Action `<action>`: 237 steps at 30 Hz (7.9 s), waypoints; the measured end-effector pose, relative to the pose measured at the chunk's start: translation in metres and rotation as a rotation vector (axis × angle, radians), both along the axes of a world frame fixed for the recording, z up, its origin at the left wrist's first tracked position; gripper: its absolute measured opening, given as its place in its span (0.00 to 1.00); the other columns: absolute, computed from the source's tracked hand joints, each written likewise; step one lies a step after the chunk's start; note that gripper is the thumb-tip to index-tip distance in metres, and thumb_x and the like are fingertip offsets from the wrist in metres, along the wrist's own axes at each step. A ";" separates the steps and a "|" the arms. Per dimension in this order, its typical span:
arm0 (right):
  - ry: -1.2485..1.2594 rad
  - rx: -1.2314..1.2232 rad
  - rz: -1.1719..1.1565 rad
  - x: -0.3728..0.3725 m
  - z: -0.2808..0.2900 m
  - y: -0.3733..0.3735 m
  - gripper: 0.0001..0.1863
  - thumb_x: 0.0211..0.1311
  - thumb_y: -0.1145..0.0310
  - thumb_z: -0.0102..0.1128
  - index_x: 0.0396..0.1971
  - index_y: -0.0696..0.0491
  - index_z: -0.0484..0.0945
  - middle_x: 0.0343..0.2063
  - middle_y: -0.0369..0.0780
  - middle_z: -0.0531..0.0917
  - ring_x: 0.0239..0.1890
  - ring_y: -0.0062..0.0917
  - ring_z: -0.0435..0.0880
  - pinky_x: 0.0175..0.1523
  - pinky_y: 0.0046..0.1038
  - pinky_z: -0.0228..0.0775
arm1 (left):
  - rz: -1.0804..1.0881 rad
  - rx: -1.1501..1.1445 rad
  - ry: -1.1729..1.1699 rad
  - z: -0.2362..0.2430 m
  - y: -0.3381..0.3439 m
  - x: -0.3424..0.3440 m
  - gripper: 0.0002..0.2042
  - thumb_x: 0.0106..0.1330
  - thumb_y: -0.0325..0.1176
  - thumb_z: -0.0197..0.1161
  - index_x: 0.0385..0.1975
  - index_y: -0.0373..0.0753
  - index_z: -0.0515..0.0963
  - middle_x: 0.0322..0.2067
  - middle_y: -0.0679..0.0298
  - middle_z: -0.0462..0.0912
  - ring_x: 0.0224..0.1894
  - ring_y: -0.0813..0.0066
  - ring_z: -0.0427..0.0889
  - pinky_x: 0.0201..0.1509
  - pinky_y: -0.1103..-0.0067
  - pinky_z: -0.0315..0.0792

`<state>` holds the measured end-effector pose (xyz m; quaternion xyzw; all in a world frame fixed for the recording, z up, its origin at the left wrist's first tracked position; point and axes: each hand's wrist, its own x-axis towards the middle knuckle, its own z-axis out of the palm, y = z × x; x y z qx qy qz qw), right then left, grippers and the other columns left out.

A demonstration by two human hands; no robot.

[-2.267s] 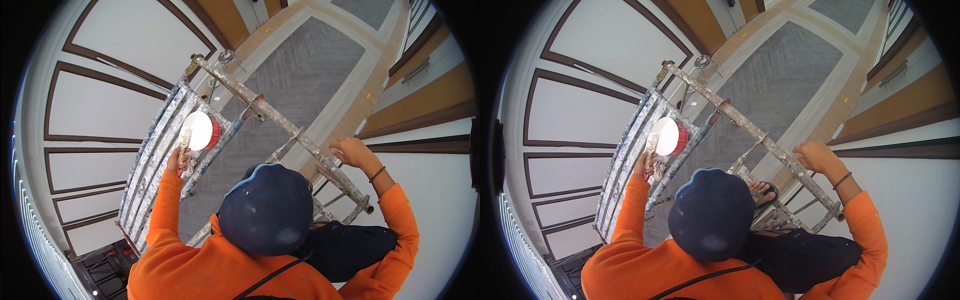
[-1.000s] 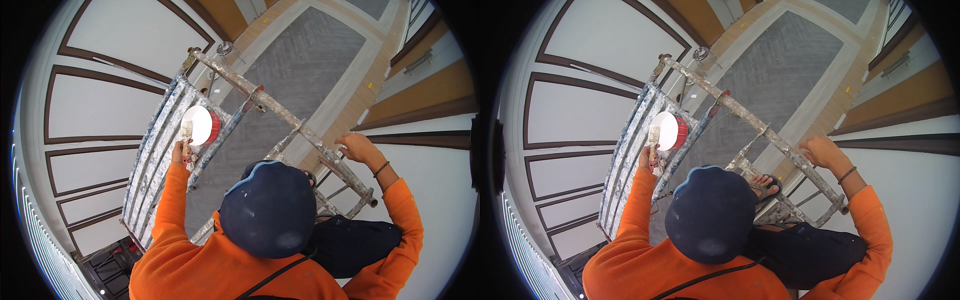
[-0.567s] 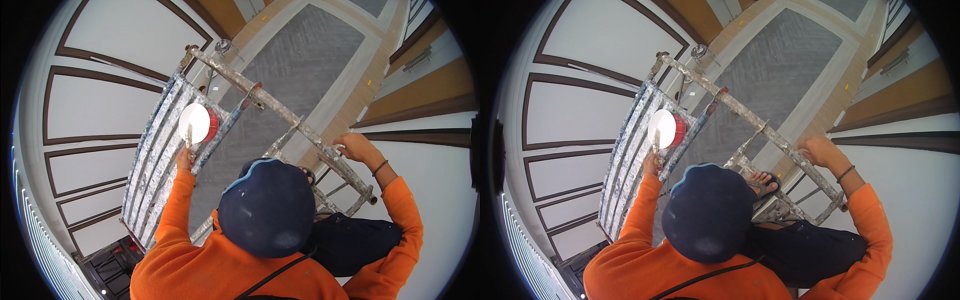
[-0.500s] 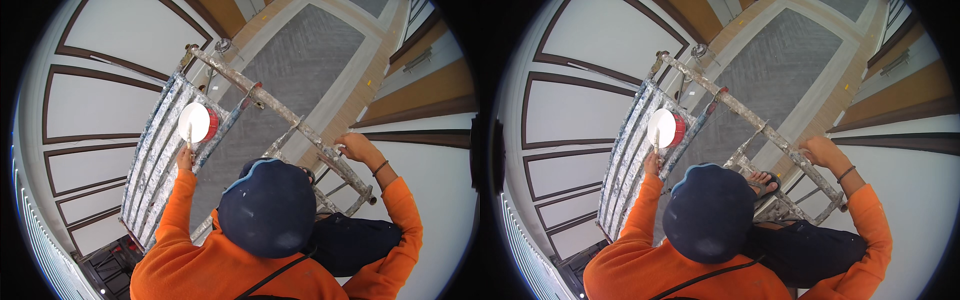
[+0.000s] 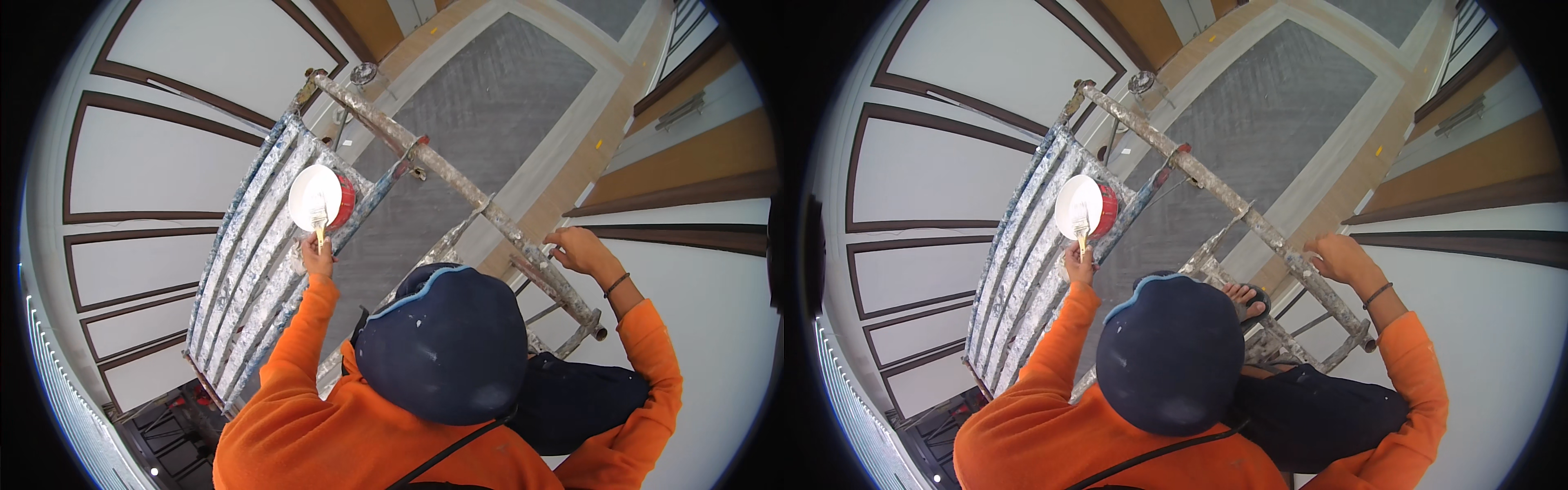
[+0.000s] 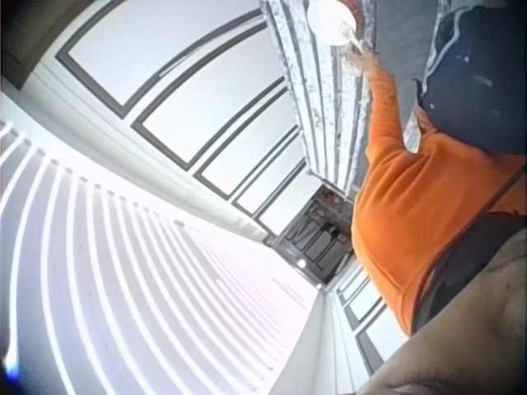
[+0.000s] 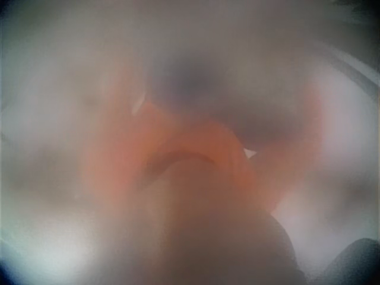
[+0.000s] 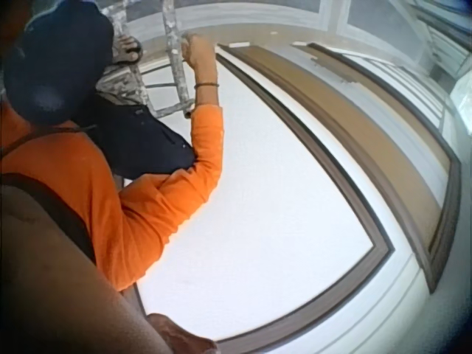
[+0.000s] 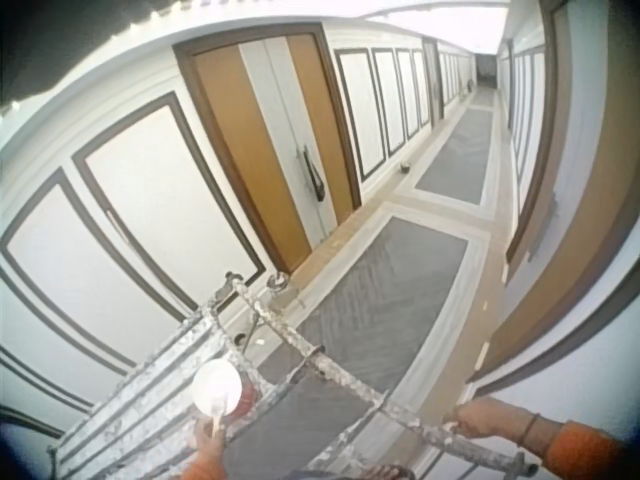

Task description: The person paints a white ceiling with a paintbrush, focusing on the edges and grooves of a decorative frame. They dip the brush into a small container held in the left hand and apply white paint to the ceiling surface. The person also uses a cloth to wipe the ceiling surface near the painted areas.

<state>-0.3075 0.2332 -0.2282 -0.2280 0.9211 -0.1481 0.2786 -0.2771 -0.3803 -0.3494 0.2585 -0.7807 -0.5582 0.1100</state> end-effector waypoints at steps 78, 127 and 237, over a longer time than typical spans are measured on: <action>1.215 1.380 -0.360 -0.026 0.750 0.458 0.05 0.57 0.72 0.62 0.32 0.45 0.79 0.39 0.36 0.77 0.43 0.29 0.76 0.42 0.33 0.67 | -1.396 0.626 -1.252 0.229 0.446 0.171 0.19 0.66 0.42 0.64 0.53 0.38 0.75 0.46 0.54 0.85 0.40 0.56 0.87 0.45 0.65 0.82; 0.244 1.357 -0.928 -0.013 0.847 0.342 0.15 0.65 0.65 0.67 0.40 0.64 0.85 0.27 0.53 0.86 0.30 0.41 0.88 0.39 0.36 0.78 | -0.668 1.064 -1.160 0.285 0.416 0.114 0.33 0.68 0.55 0.57 0.68 0.45 0.64 0.62 0.61 0.77 0.48 0.71 0.82 0.46 0.76 0.78; 0.314 1.482 -0.555 0.055 0.825 0.290 0.09 0.62 0.68 0.62 0.36 0.53 0.87 0.17 0.47 0.82 0.20 0.43 0.82 0.29 0.36 0.75 | -0.803 1.040 -1.130 0.232 0.434 0.138 0.18 0.77 0.46 0.48 0.61 0.48 0.71 0.59 0.66 0.81 0.42 0.79 0.82 0.38 0.86 0.74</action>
